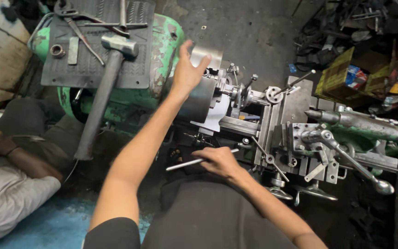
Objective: The person operates a metal lathe, using a T-handle wrench to tighten the chuck jaws around a cylindrical metal workpiece. They repeatedly rotate the chuck by hand to check alignment and continue adjusting the jaws throughout the clip.
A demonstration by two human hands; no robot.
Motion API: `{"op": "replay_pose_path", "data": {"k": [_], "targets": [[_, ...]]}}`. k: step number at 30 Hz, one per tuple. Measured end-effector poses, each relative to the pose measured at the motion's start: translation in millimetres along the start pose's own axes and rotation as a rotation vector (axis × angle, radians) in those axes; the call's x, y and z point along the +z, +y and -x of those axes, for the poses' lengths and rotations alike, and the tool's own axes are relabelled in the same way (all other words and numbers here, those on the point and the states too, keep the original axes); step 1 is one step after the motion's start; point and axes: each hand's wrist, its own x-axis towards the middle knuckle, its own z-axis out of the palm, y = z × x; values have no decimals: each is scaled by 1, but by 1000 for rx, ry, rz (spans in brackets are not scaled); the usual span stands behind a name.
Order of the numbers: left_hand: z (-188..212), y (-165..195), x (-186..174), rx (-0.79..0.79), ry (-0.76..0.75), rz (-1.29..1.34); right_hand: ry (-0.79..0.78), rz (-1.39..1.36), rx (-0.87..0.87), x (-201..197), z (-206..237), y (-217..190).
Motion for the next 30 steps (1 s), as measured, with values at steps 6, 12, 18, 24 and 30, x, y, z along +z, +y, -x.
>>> {"op": "replay_pose_path", "data": {"k": [6,12,18,24,30], "targets": [[14,16,-9,-147,-13,113,636,-85,48,-49,23,6],[55,6,-14,49,65,287,160,-625,860,-87,41,45],[98,-48,-5,215,171,464,322,-484,255,-104,17,0],[124,-95,-1,108,227,316,393,319,195,-118,-58,-52],[152,-119,-17,237,136,206,103,633,63,-138,-113,-71]]}}
